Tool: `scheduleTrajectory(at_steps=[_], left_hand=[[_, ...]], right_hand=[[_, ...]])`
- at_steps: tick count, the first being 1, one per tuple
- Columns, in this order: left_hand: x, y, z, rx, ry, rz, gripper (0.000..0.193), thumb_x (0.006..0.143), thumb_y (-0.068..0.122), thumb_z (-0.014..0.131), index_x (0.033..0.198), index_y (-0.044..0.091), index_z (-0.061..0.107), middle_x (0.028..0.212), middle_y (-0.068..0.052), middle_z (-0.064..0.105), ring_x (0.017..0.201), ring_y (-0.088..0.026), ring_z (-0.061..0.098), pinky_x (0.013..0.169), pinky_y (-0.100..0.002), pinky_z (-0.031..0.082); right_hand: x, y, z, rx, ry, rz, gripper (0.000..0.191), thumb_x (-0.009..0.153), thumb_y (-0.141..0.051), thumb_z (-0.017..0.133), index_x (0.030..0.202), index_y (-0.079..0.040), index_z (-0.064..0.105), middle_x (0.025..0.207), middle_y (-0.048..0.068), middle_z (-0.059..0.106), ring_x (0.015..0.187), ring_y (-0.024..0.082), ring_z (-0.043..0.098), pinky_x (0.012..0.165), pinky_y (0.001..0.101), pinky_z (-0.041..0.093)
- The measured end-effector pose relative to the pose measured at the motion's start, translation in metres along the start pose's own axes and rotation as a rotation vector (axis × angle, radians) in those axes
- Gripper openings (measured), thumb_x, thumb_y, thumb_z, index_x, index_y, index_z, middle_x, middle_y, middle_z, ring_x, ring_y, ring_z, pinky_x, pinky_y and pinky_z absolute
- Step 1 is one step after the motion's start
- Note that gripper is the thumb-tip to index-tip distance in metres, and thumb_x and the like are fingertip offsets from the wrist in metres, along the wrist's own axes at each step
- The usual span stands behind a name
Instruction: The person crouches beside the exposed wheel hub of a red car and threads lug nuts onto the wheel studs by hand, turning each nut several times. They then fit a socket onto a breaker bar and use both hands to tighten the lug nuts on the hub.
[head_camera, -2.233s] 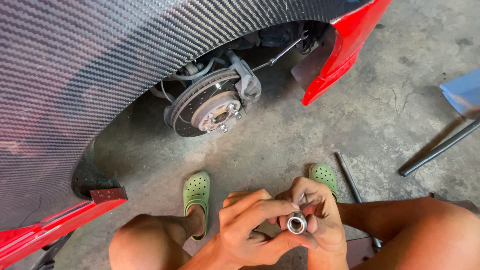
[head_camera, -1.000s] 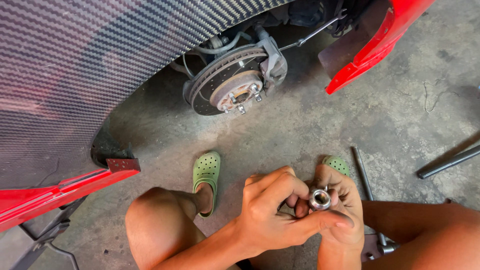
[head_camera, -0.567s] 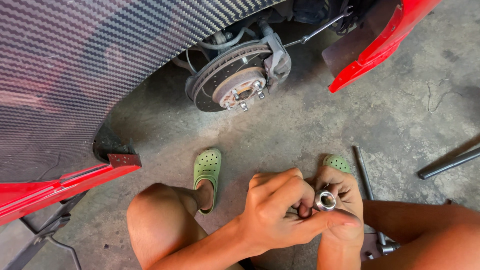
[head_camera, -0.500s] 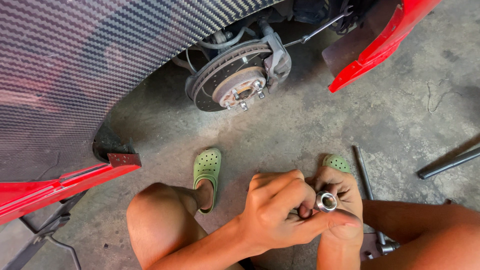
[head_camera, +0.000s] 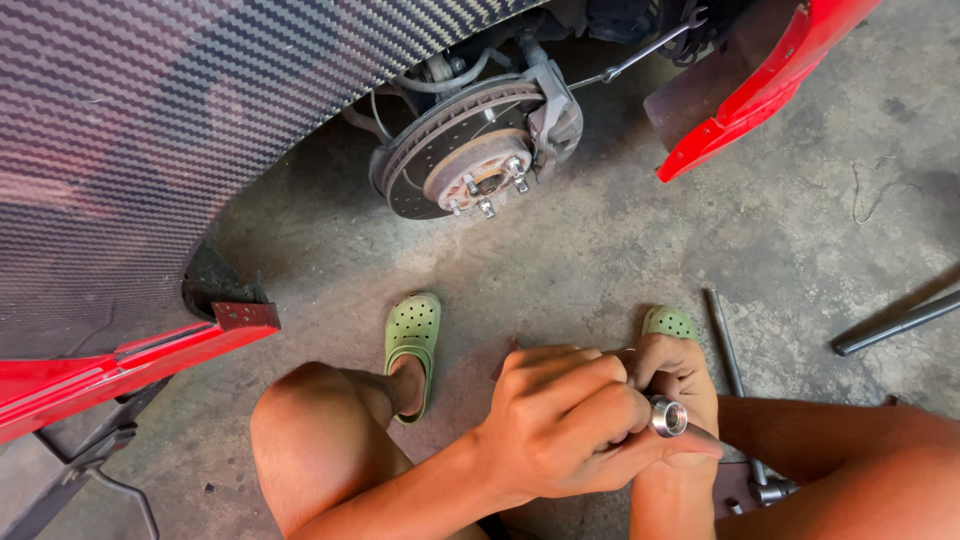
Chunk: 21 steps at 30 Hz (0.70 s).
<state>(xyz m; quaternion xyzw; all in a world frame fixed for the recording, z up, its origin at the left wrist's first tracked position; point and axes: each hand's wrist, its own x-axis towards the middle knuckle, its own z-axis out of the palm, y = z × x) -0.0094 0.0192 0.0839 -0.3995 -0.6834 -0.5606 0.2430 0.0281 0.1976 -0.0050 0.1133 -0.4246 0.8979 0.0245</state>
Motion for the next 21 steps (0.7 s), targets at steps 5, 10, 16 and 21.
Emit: scheduleTrajectory(at_steps=[5,10,16,21], left_hand=[[0.003,-0.001,-0.004,0.003,-0.038,0.06,0.029,0.085,0.01,0.086,0.082,0.009,0.057,0.077,-0.003,0.047,0.067,-0.019,0.056,0.057,-0.033,0.046],[0.005,-0.003,-0.005,0.032,-0.042,0.121,0.029,0.084,0.007,0.085,0.082,0.008,0.056,0.08,-0.003,0.048,0.069,-0.02,0.055,0.058,-0.033,0.047],[0.008,-0.004,-0.008,0.031,-0.055,0.137,0.022,0.082,0.007,0.084,0.088,0.008,0.063,0.081,-0.002,0.05,0.069,-0.019,0.057,0.062,-0.034,0.048],[0.011,-0.005,-0.014,0.038,-0.09,0.141,0.026,0.083,0.015,0.089,0.096,0.007,0.067,0.086,-0.002,0.057,0.07,-0.018,0.06,0.063,-0.033,0.049]], right_hand=[[0.0,0.002,-0.004,0.027,-0.025,-0.014,0.037,0.094,-0.028,0.082,0.083,0.0,0.059,0.077,0.01,0.064,0.069,0.015,0.058,0.059,0.0298,0.044],[0.003,0.004,-0.003,0.063,-0.05,-0.017,0.036,0.093,-0.025,0.083,0.083,0.0,0.06,0.077,0.009,0.063,0.07,0.015,0.057,0.06,0.0307,0.043],[0.009,-0.005,0.009,0.053,-0.05,-0.025,0.036,0.093,-0.027,0.084,0.085,0.0,0.061,0.078,0.01,0.064,0.072,0.017,0.056,0.061,0.0325,0.043],[0.012,-0.019,0.019,-0.033,-0.039,-0.107,0.033,0.096,-0.022,0.085,0.095,0.001,0.061,0.074,0.007,0.061,0.075,0.015,0.053,0.067,0.0315,0.042]])
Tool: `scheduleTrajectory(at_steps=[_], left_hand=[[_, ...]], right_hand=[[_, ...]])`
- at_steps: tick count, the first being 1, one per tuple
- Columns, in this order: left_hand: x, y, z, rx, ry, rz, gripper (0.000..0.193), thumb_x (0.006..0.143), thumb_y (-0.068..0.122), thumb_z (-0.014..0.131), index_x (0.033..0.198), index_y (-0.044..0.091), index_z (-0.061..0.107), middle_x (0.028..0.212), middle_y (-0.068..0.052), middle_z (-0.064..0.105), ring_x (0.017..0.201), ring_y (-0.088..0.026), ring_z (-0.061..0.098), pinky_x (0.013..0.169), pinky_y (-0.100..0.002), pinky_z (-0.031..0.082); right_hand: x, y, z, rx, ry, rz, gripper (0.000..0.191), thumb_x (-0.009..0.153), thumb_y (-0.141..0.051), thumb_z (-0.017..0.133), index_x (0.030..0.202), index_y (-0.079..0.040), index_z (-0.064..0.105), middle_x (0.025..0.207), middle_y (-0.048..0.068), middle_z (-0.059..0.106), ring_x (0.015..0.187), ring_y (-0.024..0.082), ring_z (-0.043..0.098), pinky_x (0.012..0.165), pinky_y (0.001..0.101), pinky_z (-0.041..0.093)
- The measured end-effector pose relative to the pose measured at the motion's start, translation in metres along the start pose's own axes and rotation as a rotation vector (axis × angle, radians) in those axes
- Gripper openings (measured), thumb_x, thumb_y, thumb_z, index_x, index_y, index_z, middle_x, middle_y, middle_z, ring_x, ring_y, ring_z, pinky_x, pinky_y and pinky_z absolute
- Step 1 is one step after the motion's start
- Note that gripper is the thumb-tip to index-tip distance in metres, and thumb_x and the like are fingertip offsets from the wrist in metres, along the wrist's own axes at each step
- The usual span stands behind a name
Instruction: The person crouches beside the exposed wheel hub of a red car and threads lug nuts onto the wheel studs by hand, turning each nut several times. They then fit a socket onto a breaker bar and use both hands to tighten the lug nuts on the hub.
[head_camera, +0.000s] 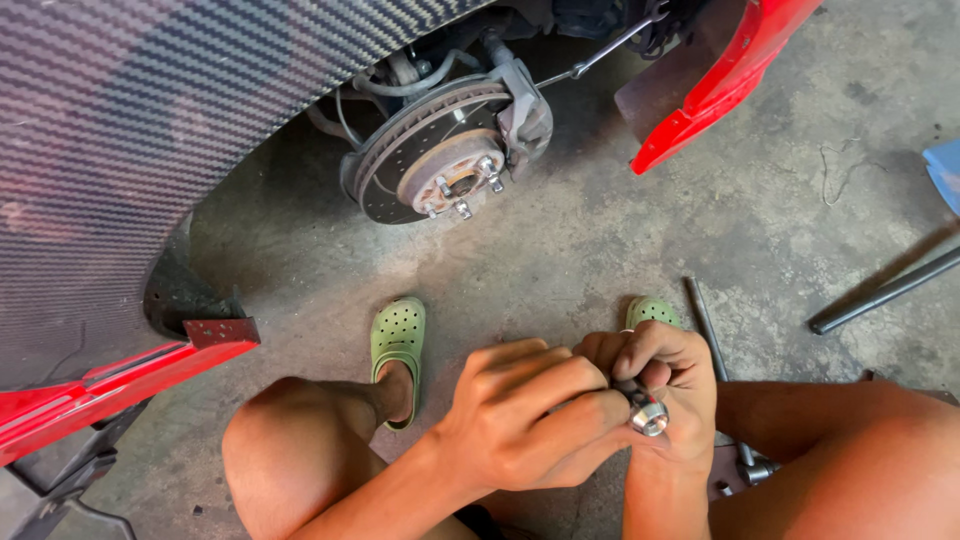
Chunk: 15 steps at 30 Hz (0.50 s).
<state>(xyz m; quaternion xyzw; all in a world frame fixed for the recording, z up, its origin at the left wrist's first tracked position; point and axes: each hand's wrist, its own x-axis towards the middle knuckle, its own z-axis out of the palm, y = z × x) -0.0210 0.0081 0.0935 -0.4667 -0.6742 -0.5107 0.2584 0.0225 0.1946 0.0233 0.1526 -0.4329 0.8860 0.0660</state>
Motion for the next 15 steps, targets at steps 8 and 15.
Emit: scheduleTrajectory(at_steps=[8,15], left_hand=[[0.005,-0.005,-0.01,0.068,0.006,0.081,0.023,0.086,0.014,0.089,0.1,0.009,0.071,0.094,-0.002,0.066,0.065,-0.013,0.059,0.058,-0.029,0.045],[0.009,-0.007,-0.017,0.095,-0.036,0.124,0.017,0.085,0.013,0.083,0.101,0.014,0.077,0.091,0.0,0.06,0.062,-0.009,0.053,0.055,-0.027,0.04]], right_hand=[[0.001,-0.019,0.013,-0.284,0.121,-0.098,0.035,0.106,-0.031,0.072,0.1,0.003,0.065,0.08,0.018,0.067,0.073,0.022,0.063,0.073,0.0364,0.047],[0.003,-0.024,0.016,-0.255,0.17,-0.05,0.034,0.102,-0.027,0.073,0.101,0.007,0.066,0.084,0.024,0.07,0.065,0.018,0.058,0.05,0.0256,0.043]])
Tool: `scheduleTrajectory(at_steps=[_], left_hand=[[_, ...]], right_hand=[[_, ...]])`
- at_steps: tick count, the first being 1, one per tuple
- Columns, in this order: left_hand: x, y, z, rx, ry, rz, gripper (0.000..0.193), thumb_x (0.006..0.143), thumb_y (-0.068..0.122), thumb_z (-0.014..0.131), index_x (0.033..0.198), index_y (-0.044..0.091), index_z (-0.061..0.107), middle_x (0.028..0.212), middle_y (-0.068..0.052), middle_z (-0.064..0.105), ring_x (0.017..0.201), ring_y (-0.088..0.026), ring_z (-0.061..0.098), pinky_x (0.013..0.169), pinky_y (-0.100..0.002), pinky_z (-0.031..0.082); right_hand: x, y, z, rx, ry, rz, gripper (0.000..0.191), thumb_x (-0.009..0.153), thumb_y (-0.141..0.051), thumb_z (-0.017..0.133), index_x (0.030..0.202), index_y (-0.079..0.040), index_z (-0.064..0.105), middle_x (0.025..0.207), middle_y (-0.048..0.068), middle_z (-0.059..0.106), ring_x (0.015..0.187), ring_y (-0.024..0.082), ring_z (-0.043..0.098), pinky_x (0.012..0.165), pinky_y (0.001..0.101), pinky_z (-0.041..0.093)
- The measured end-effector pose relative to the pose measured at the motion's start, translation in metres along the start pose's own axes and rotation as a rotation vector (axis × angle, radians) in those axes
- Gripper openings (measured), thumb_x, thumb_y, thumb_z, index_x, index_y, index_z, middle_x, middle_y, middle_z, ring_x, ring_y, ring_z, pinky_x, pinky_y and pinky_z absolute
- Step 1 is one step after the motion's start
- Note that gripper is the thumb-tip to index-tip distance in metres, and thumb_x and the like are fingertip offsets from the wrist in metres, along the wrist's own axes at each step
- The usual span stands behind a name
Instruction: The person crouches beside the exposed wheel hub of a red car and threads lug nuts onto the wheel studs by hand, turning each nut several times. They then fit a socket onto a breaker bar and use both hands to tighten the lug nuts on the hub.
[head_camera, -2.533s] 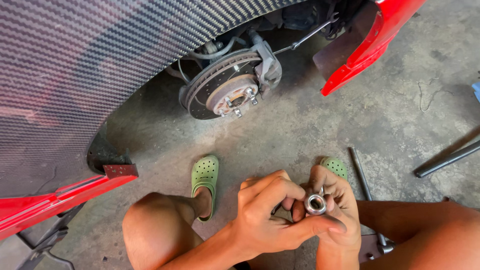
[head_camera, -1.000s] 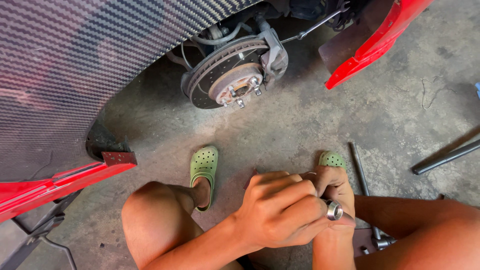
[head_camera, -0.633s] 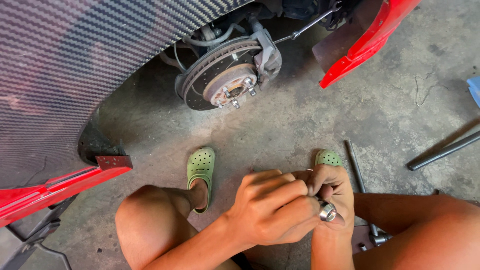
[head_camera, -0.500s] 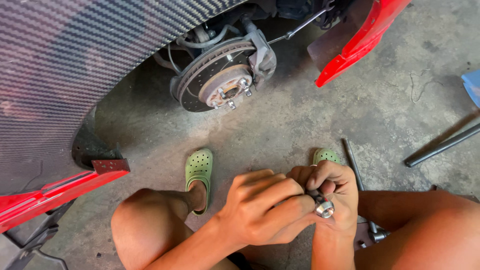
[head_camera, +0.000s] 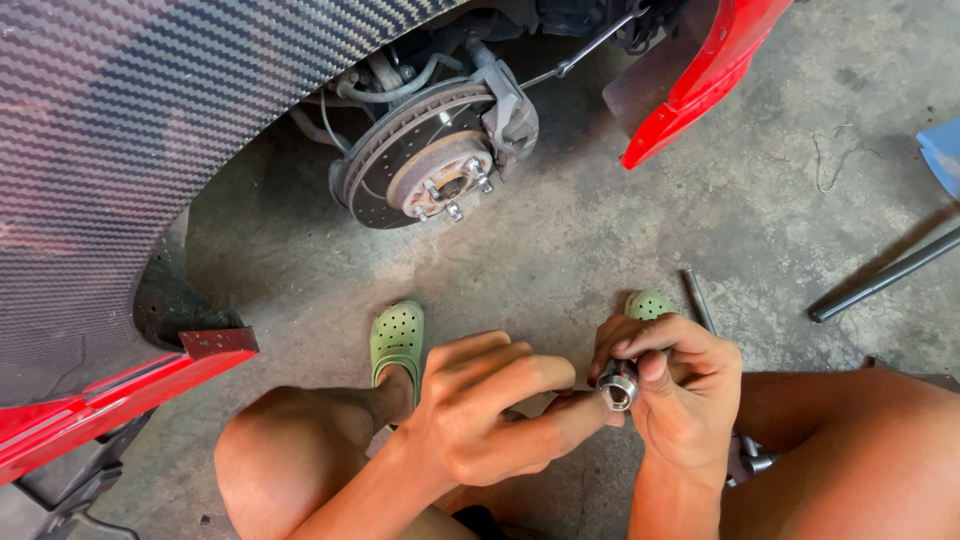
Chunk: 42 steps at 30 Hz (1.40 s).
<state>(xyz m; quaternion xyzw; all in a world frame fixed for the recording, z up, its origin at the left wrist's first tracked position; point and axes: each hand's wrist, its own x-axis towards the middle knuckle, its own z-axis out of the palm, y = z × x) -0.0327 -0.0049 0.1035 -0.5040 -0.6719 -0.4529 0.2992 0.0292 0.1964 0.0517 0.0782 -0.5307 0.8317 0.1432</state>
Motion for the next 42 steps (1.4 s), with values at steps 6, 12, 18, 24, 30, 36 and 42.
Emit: scheduleTrajectory(at_steps=[6,12,18,24,30,36,42], left_hand=[[0.001,0.0,-0.002,-0.003,-0.024,-0.006,0.021,0.084,0.016,0.084,0.104,0.016,0.08,0.091,0.002,0.057,0.062,-0.009,0.049,0.056,-0.028,0.038],[-0.001,-0.001,-0.005,-0.007,-0.064,0.001,0.022,0.083,0.015,0.084,0.105,0.015,0.08,0.091,0.002,0.057,0.061,-0.009,0.048,0.055,-0.028,0.037],[-0.001,-0.002,-0.006,-0.009,-0.065,0.005,0.019,0.083,0.015,0.081,0.101,0.013,0.078,0.091,0.002,0.056,0.063,-0.009,0.051,0.056,-0.028,0.037],[-0.002,-0.001,-0.006,-0.033,-0.07,-0.018,0.015,0.086,0.013,0.082,0.099,0.012,0.076,0.091,0.002,0.057,0.064,-0.01,0.053,0.057,-0.029,0.038],[0.0,-0.002,-0.004,-0.117,-0.057,-0.075,0.021,0.084,0.011,0.088,0.098,0.011,0.073,0.091,0.001,0.058,0.065,-0.013,0.056,0.057,-0.031,0.043],[0.004,0.0,-0.006,-0.221,-0.11,-0.159,0.024,0.084,0.01,0.088,0.1,0.009,0.07,0.097,-0.002,0.062,0.072,-0.019,0.063,0.061,-0.034,0.048],[0.007,0.001,-0.009,-0.277,-0.159,-0.227,0.022,0.085,0.01,0.086,0.098,0.009,0.068,0.096,-0.001,0.064,0.073,-0.021,0.065,0.064,-0.034,0.05]], right_hand=[[-0.001,-0.001,-0.002,-0.022,-0.028,-0.012,0.034,0.103,-0.025,0.073,0.1,0.008,0.066,0.082,0.021,0.067,0.069,0.02,0.056,0.052,0.0268,0.041],[0.0,-0.002,-0.003,-0.048,-0.077,-0.051,0.035,0.108,-0.024,0.073,0.099,0.009,0.066,0.08,0.021,0.065,0.07,0.02,0.057,0.058,0.0276,0.042],[0.002,-0.01,-0.003,0.055,-0.102,0.025,0.037,0.1,-0.025,0.078,0.104,0.01,0.067,0.087,0.023,0.067,0.076,0.023,0.06,0.055,0.0289,0.048],[0.001,-0.011,-0.006,-0.016,-0.103,0.046,0.037,0.095,-0.023,0.083,0.103,0.009,0.066,0.09,0.021,0.066,0.082,0.025,0.06,0.06,0.0307,0.047],[-0.001,-0.003,-0.01,-0.054,-0.115,-0.006,0.037,0.097,-0.026,0.083,0.104,0.007,0.068,0.089,0.018,0.068,0.08,0.023,0.059,0.075,0.0345,0.045],[-0.001,-0.001,-0.01,-0.031,-0.112,-0.003,0.038,0.097,-0.027,0.083,0.104,0.007,0.067,0.093,0.017,0.068,0.084,0.023,0.059,0.074,0.0347,0.045],[-0.001,0.0,-0.009,-0.022,-0.115,0.012,0.037,0.097,-0.026,0.082,0.103,0.007,0.067,0.092,0.018,0.068,0.082,0.023,0.059,0.073,0.0345,0.045]])
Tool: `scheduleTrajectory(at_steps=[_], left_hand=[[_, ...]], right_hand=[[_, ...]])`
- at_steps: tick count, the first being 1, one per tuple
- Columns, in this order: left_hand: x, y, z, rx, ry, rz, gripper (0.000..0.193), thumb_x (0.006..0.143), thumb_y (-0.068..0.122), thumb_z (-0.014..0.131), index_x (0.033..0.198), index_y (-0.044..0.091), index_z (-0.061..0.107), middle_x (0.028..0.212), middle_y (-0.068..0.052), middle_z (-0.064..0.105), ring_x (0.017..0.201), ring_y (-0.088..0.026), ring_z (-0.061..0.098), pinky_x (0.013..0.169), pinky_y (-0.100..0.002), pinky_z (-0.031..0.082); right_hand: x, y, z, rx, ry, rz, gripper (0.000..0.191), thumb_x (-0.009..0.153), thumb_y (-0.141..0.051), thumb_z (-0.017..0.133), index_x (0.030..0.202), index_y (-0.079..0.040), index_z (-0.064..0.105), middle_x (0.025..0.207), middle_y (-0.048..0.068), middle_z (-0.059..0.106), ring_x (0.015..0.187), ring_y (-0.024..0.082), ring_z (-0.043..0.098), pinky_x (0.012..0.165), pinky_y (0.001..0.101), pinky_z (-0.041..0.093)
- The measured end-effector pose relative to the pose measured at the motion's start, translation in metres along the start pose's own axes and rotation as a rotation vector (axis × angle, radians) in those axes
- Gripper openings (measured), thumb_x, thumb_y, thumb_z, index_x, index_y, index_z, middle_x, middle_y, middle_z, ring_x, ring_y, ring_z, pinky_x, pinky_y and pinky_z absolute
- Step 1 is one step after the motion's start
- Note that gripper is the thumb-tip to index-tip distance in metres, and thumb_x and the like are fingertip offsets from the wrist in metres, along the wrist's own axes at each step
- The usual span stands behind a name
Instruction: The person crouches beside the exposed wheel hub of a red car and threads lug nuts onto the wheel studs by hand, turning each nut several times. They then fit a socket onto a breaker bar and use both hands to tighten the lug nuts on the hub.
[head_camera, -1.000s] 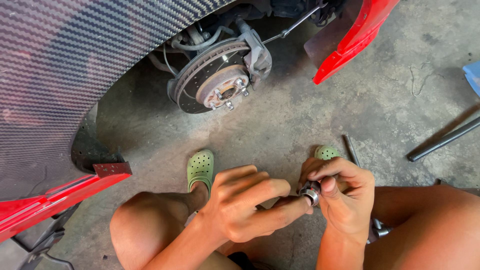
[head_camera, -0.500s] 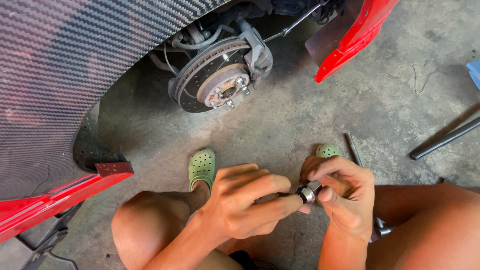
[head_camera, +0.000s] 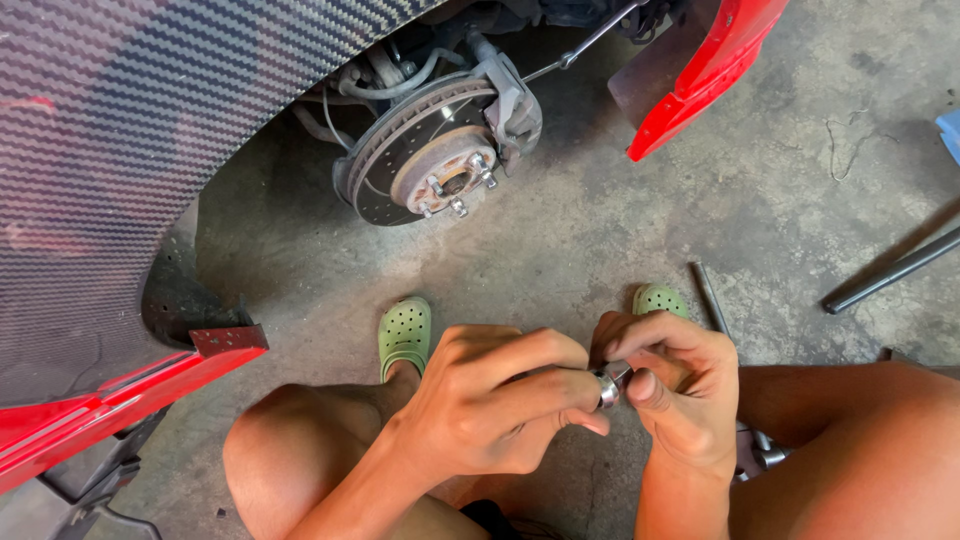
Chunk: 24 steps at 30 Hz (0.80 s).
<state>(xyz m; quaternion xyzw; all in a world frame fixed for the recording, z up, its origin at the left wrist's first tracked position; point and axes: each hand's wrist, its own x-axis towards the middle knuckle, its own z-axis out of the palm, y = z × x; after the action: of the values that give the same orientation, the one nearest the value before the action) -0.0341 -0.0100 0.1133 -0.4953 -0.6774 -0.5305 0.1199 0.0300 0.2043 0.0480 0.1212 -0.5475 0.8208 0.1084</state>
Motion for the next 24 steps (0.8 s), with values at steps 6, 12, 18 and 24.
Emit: scheduleTrajectory(at_steps=[6,12,18,24], left_hand=[[0.0001,-0.001,-0.0008,-0.027,0.009,-0.015,0.021,0.087,0.009,0.085,0.097,0.006,0.067,0.096,-0.003,0.066,0.076,-0.021,0.067,0.061,-0.031,0.052],[0.0011,-0.0014,-0.0048,0.001,0.015,-0.013,0.018,0.087,0.007,0.084,0.096,0.007,0.068,0.097,-0.003,0.067,0.077,-0.021,0.069,0.061,-0.032,0.053],[0.0038,0.0026,-0.0056,0.066,0.051,-0.011,0.02,0.088,0.008,0.086,0.099,0.005,0.069,0.097,-0.004,0.069,0.074,-0.02,0.069,0.064,-0.033,0.054],[0.0053,0.0039,-0.0053,0.113,0.065,0.003,0.02,0.088,0.005,0.086,0.1,0.004,0.07,0.096,-0.005,0.069,0.073,-0.02,0.069,0.064,-0.032,0.055]], right_hand=[[0.002,-0.0002,-0.0004,0.014,-0.006,-0.014,0.038,0.098,-0.027,0.082,0.105,0.007,0.067,0.092,0.017,0.068,0.083,0.022,0.058,0.075,0.0346,0.044],[0.002,-0.0012,-0.0018,-0.004,0.02,-0.036,0.038,0.099,-0.027,0.082,0.106,0.007,0.067,0.089,0.017,0.067,0.08,0.021,0.057,0.072,0.0322,0.042],[0.0031,-0.0031,-0.0025,-0.006,0.015,-0.03,0.038,0.098,-0.027,0.082,0.106,0.007,0.067,0.089,0.018,0.067,0.081,0.022,0.058,0.075,0.0341,0.043],[0.0038,-0.0037,-0.0014,-0.02,0.033,-0.033,0.038,0.098,-0.026,0.083,0.107,0.007,0.067,0.088,0.016,0.067,0.081,0.021,0.058,0.069,0.0301,0.043]])
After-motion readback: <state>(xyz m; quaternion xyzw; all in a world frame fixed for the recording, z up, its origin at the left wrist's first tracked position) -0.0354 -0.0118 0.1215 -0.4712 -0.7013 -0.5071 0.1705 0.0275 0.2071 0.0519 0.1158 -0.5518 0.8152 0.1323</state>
